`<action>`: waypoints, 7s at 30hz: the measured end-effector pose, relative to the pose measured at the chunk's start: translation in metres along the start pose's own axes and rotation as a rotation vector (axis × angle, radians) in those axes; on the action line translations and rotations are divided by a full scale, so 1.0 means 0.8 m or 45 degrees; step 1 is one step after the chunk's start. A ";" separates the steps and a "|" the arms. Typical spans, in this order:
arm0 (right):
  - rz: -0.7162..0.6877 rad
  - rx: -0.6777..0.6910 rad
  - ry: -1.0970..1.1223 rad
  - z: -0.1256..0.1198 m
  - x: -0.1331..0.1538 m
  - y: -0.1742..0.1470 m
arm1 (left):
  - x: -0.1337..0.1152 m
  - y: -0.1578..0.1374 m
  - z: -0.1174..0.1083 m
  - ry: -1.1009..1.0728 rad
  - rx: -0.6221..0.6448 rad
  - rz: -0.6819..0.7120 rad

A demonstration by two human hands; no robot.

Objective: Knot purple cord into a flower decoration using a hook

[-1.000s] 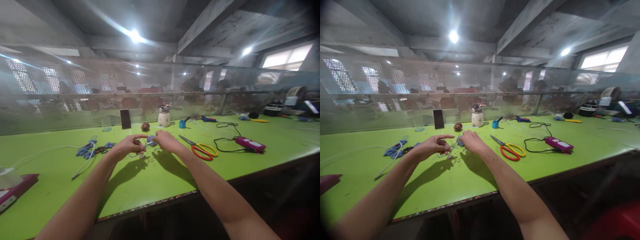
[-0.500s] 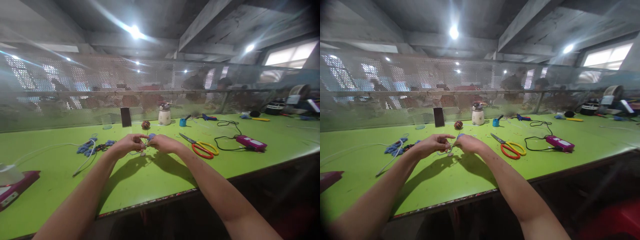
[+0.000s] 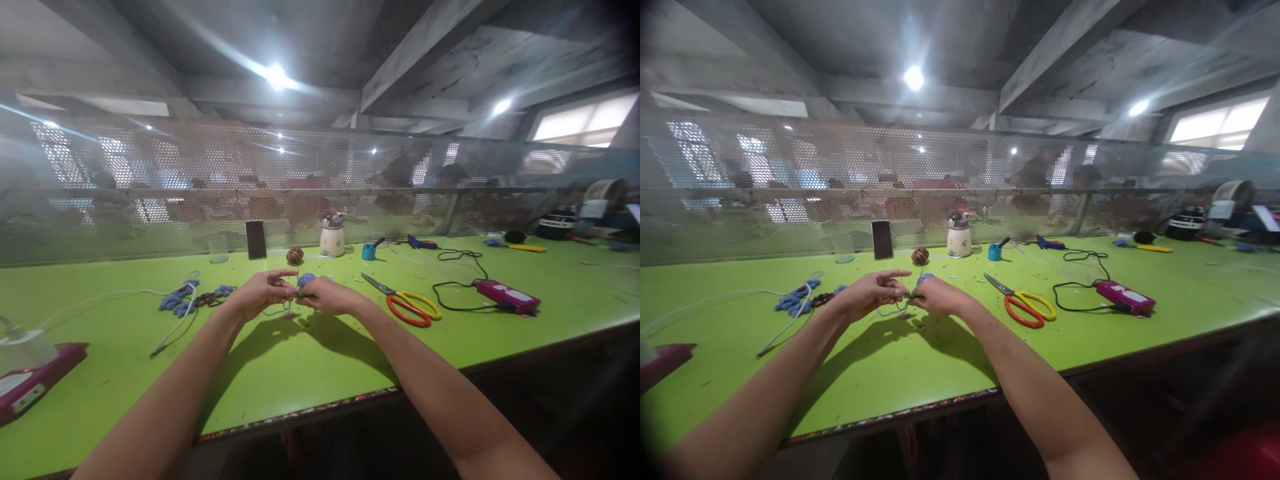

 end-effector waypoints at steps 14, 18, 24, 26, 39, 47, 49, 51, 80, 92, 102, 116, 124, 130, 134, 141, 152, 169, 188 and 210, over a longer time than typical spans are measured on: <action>0.062 -0.118 0.129 -0.012 -0.005 0.000 | -0.004 -0.002 0.003 0.073 0.056 0.098; 0.107 -0.088 0.245 -0.010 -0.007 -0.001 | -0.005 0.000 0.000 0.135 -0.003 0.154; 0.149 -0.011 0.406 -0.002 -0.012 -0.001 | -0.008 0.001 -0.002 0.141 -0.067 0.179; 0.155 -0.012 0.423 -0.001 -0.013 -0.001 | -0.009 0.000 -0.003 0.101 -0.059 0.182; 0.196 -0.026 0.301 -0.006 -0.014 -0.002 | -0.008 0.002 -0.008 -0.147 -0.147 0.118; 0.120 -0.110 -0.014 -0.010 -0.008 -0.001 | 0.005 0.009 -0.021 -0.005 -0.332 0.089; 0.130 -0.126 -0.020 -0.012 -0.009 -0.001 | 0.004 0.008 -0.021 -0.019 -0.332 0.107; 0.146 -0.152 -0.024 -0.014 -0.013 -0.001 | 0.002 0.008 -0.020 -0.045 -0.324 0.136; 0.114 -0.715 0.631 -0.022 -0.019 -0.002 | -0.004 0.009 0.002 -0.099 -0.334 0.322; -0.040 -0.803 0.527 -0.039 -0.007 -0.009 | -0.005 0.004 0.005 -0.179 -0.283 0.245; -0.329 -0.714 0.506 -0.039 0.011 -0.011 | 0.008 0.009 -0.004 -0.227 -0.322 0.125; -0.244 -0.470 0.573 -0.032 0.015 -0.007 | -0.009 0.000 0.010 -0.239 -0.107 0.097; -0.180 -0.483 0.607 -0.022 0.001 -0.002 | -0.003 0.002 0.016 -0.136 -0.127 0.075; -0.107 -0.408 1.088 -0.013 -0.009 0.003 | -0.010 0.000 0.017 -0.107 -0.090 0.176; -0.039 -0.320 1.352 -0.013 -0.013 0.001 | -0.016 -0.003 0.015 -0.208 -0.161 0.197; 0.025 -0.206 1.395 -0.014 -0.021 -0.004 | -0.021 -0.005 0.014 -0.211 -0.185 0.239; 0.083 -0.296 1.363 -0.017 -0.021 -0.003 | -0.014 -0.003 0.001 -0.171 -0.349 0.225; 0.073 -0.406 1.367 -0.017 -0.011 -0.002 | -0.008 -0.003 0.002 -0.452 -0.339 0.140; 0.079 -0.419 1.322 -0.014 -0.001 -0.003 | -0.009 -0.003 0.005 -0.553 -0.291 0.111; 0.326 -0.395 1.748 0.011 -0.014 0.003 | -0.026 -0.008 0.000 0.268 -0.638 0.678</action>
Point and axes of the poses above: each hand's wrist, its own y-axis towards the middle knuckle, its own z-axis out of the palm, x = y × z, the point moved 6 cm from there along y, towards the middle knuckle, and after that the axes turned 6 degrees about y, right-handed, at the moved point
